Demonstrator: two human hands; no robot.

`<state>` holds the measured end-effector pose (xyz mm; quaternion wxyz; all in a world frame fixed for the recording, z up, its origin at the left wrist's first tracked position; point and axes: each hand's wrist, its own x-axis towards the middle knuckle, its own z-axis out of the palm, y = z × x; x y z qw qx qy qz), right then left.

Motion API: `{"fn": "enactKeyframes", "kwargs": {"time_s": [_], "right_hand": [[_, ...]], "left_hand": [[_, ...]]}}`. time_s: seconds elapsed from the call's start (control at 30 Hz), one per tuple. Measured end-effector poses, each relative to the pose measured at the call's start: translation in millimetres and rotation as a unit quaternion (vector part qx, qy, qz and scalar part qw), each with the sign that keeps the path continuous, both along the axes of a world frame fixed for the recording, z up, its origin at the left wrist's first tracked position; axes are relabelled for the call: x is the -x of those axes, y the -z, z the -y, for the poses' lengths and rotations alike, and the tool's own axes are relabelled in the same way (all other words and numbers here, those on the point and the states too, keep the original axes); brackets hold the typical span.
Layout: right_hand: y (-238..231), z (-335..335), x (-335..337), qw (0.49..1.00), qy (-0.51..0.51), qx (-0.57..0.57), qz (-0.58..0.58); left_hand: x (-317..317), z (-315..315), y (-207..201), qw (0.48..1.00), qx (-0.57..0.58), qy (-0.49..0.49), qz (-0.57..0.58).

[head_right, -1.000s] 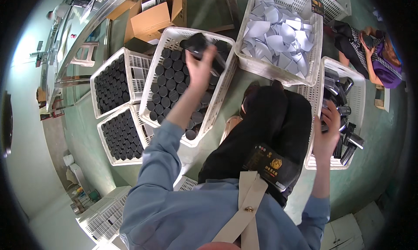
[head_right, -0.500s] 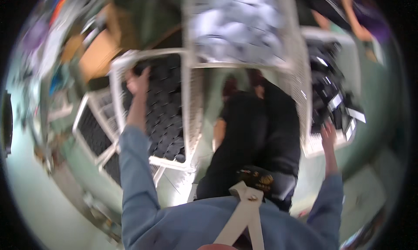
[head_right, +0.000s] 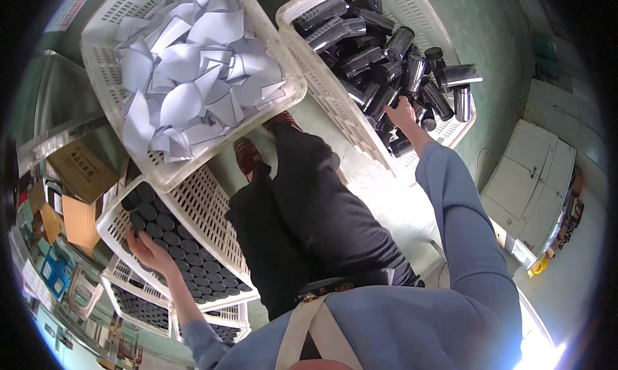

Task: The person repeatedly picks up black cylindrical containers and white paper wrappers from nearby baskets. They place the containers on their lap, wrap them in the paper, and then place the wrapped items into a basket. The process is repeated continuously.

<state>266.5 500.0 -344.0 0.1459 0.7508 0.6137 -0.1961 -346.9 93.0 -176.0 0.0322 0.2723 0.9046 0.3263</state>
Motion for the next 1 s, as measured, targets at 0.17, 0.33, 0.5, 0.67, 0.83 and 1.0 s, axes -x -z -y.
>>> {"fn": "enactKeyframes", "kwargs": {"time_s": [0.17,0.33,0.5,0.67,0.83,1.0], "right_hand": [[25,-47,47,0.908,0.325,-0.047,-0.259],[51,-92,48,0.782,0.491,-0.010,-0.384],[23,-64,26,0.812,0.472,0.008,-0.343],[-93,5,34,0.844,0.368,0.027,-0.389],[-218,58,50,0.879,0.072,-0.136,-0.451],[-356,96,115,0.791,-0.129,-0.085,-0.591]], "left_hand": [[-133,-38,-72,0.985,-0.019,0.163,0.048],[-211,-72,-104,0.961,-0.057,0.118,0.244],[-218,-69,-92,0.943,-0.070,0.075,0.318],[-226,-66,-101,0.946,-0.090,0.064,0.303],[-241,-52,-128,0.961,-0.108,0.144,0.211],[-271,-16,-156,0.956,-0.067,0.251,0.136]]}}
